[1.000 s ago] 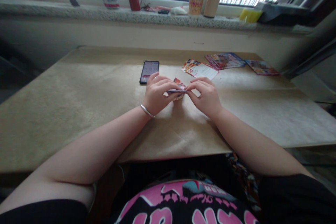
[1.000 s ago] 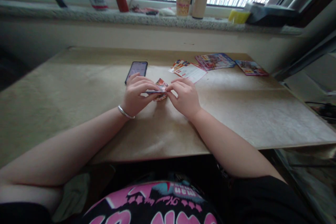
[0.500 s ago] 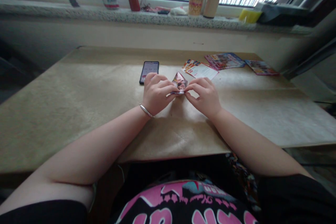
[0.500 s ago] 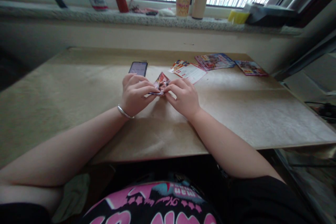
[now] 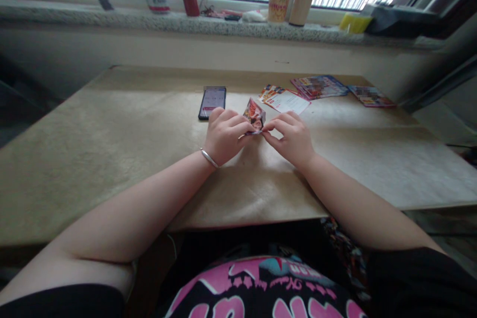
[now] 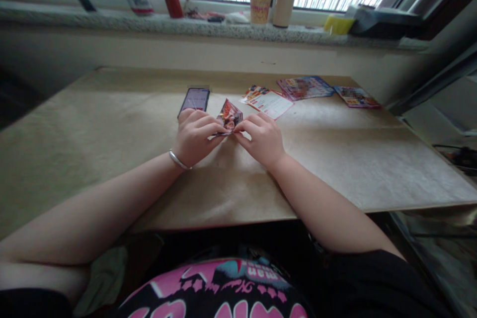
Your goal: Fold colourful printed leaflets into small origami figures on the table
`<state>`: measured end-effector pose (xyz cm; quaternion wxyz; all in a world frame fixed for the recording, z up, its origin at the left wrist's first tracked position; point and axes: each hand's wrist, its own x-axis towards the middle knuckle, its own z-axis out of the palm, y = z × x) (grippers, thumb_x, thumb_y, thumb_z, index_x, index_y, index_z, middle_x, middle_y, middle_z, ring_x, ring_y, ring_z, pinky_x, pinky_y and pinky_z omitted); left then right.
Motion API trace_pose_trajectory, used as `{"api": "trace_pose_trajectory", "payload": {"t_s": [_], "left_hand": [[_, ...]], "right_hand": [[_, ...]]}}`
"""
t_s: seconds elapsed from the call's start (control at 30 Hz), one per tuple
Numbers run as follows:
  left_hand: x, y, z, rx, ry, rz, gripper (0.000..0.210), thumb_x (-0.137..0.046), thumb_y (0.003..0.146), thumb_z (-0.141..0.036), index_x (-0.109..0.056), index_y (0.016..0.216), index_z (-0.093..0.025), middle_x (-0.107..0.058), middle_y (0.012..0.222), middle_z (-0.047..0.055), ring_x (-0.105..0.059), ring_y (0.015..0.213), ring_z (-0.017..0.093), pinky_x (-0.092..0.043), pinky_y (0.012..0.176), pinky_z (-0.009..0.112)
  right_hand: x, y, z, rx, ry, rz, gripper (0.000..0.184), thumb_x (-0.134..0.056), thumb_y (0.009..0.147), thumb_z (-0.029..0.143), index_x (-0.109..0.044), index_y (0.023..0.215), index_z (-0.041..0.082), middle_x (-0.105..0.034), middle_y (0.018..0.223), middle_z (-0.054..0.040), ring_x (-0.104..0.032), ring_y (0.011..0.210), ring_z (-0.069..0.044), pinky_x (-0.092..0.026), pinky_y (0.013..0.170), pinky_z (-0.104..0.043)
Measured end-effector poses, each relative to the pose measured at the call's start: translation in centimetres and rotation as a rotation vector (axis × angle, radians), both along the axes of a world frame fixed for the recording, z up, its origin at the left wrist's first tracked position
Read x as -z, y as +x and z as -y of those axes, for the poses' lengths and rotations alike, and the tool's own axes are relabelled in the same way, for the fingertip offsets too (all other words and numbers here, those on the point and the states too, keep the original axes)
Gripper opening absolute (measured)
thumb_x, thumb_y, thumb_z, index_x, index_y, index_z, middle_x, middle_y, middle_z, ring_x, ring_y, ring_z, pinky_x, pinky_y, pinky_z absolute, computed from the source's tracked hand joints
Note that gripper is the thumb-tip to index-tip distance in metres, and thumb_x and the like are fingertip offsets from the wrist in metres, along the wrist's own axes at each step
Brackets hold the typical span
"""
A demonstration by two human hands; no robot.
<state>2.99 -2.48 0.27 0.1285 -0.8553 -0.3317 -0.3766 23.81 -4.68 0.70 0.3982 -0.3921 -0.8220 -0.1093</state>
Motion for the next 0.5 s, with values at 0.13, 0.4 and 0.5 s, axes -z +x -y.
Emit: {"api": "trace_pose_trajectory", "payload": {"t_s": [0.13,0.4,0.5], "left_hand": [[0.11,0.03,-0.03,0.010,0.011,0.010,0.022,-0.058,0.093,-0.043,-0.072,0.084,-0.028,-0.074,0.088,-0.001,-0.057,0.085,0.020,-0.032,0.085,0.041],[0.24,-0.08,-0.17,0.010,0.020,-0.006,0.022,-0.058,0.093,-0.044,-0.072,0.087,-0.029,-0.073,0.088,-0.001,-0.058,0.085,0.020,-0.033,0.084,0.040],[0.30,-0.05,-0.20,0.009,-0.003,-0.014,0.022,-0.057,0.093,-0.044,-0.072,0.089,-0.029,-0.073,0.090,0.000,-0.058,0.086,0.020,-0.034,0.085,0.041]], "right_hand": [[-0.01,-0.05,0.02,0.005,-0.019,0.023,0.014,-0.060,0.090,0.030,-0.068,0.079,0.024,-0.067,0.083,-0.0039,-0.057,0.086,-0.021,-0.047,0.082,-0.037],[0.00,0.13,-0.11,-0.001,-0.020,0.063,0.013,-0.060,0.090,0.031,-0.069,0.084,0.025,-0.069,0.085,-0.0034,-0.057,0.088,-0.022,-0.046,0.083,-0.037],[-0.03,0.21,-0.14,-0.002,-0.026,0.062,0.015,-0.058,0.091,0.029,-0.069,0.082,0.025,-0.070,0.084,-0.0027,-0.057,0.087,-0.021,-0.046,0.083,-0.037]]}}
